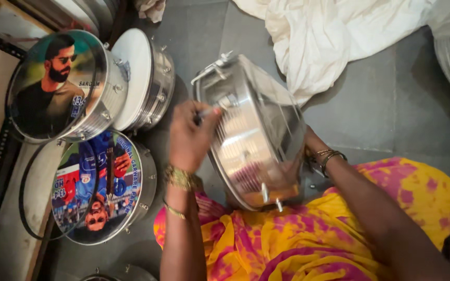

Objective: The person assembles a drum by using a wrench to tighten bolts on the metal rim, then adjusts the alignment of the metal frame and continues tightening fasteners around the circumference.

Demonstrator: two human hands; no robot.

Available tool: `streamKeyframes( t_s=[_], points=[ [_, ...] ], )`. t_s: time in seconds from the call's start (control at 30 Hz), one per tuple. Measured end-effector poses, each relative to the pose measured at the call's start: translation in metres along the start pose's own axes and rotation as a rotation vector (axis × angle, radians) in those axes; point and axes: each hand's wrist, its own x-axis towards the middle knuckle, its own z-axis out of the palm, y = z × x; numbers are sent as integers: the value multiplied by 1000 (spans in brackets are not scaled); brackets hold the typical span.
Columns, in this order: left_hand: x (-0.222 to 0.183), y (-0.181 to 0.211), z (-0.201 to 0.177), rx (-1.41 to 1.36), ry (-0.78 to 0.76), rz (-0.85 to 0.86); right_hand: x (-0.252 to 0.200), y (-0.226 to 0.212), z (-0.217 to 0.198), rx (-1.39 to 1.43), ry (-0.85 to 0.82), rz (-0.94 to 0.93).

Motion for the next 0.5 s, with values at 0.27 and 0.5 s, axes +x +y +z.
streamKeyframes(
  t_s=[0.27,0.5],
  points=[
    [-55,32,24,-77,53,306,27,3,5,-13,-187,-448],
    [-61,29,48,-117,146,301,-5,-32,7,-198,302,-400]
  ],
)
